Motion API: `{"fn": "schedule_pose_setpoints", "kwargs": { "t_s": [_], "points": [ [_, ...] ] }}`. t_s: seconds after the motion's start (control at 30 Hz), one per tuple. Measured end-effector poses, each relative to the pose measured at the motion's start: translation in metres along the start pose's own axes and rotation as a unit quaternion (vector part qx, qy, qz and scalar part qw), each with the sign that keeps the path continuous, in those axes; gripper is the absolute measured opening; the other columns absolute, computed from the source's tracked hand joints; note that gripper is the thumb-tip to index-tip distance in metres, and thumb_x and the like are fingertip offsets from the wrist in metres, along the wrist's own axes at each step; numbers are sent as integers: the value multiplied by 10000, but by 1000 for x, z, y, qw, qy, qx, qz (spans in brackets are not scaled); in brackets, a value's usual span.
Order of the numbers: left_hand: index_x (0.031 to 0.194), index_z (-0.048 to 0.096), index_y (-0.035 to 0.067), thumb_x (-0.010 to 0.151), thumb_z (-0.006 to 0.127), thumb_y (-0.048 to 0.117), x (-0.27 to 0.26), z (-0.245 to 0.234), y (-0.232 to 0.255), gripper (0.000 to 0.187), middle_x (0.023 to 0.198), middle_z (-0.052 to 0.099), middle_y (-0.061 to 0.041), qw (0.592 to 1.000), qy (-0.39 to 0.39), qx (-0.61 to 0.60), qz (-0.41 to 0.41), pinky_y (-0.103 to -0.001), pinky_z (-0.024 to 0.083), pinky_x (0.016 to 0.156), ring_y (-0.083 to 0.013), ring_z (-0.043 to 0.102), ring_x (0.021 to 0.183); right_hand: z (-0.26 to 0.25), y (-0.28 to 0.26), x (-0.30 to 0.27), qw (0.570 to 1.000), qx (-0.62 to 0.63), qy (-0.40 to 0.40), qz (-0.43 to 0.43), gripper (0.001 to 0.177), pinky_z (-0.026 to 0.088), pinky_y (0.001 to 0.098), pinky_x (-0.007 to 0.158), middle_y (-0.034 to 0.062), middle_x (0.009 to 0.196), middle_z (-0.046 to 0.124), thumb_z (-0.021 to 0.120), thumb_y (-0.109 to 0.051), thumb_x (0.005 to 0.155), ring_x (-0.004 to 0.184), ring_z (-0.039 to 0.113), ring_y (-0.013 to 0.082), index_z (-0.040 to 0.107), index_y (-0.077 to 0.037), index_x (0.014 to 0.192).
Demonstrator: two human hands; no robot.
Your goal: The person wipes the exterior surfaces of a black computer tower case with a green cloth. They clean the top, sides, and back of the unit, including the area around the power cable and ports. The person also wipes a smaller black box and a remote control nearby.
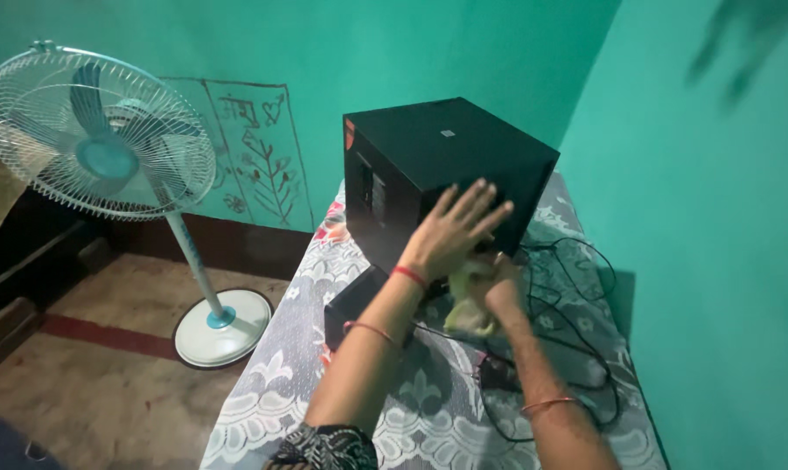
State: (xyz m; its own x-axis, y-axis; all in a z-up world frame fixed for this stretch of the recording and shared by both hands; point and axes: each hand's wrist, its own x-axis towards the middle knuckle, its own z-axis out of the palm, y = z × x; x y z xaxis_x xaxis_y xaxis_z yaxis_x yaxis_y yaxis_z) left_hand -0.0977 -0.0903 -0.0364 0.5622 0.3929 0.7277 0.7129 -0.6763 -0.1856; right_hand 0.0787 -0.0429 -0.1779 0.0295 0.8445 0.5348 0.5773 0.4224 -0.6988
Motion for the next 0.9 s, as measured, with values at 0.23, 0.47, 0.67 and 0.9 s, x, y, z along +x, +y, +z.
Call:
{"fn": "schedule_pose_setpoints", "kwargs": {
  "t_s": [0.23,0.47,0.67,0.9],
  "points": [
    [1576,317,60,976,523,253,15,-50,-28,664,1609,424,-120,974,31,163,-152,-542,232,1264,-305,344,1536,-47,-97,7,985,109,115,-72,253,546,364,866,91,1048,706,679,-2,915,966,695,218,724,-67,1155],
    [1475,475,-42,1044,540,197,-4,-32,-43,497,1353,614,-216,956,181,-98,-208,-538,312,1222,-379,519,1361,-17,-141,26,950,132,214,-187,345,494,381,1059,121,1337,591,677,-18,941,1234,604,268,656,-43,1285],
    [1086,739,85,999,584,197,0,-39,-30,210,1203,728,-74,933,248,-137,-220,-537,322,1228,-299,615,1261,36,-155,26,919,59,288,-263,481,416,473,1168,247,1518,444,589,-216,1096,1398,480,381,467,-43,1528],
    [1029,744,61,1027,562,148,6,-38,-21,202,1128,725,-75,905,297,-173,-250,-518,314,1236,-289,630,1212,73,-66,9,948,-21,166,-271,727,271,615,1179,293,1589,382,454,-464,1017,1478,348,498,368,13,1559]
  ]
}}
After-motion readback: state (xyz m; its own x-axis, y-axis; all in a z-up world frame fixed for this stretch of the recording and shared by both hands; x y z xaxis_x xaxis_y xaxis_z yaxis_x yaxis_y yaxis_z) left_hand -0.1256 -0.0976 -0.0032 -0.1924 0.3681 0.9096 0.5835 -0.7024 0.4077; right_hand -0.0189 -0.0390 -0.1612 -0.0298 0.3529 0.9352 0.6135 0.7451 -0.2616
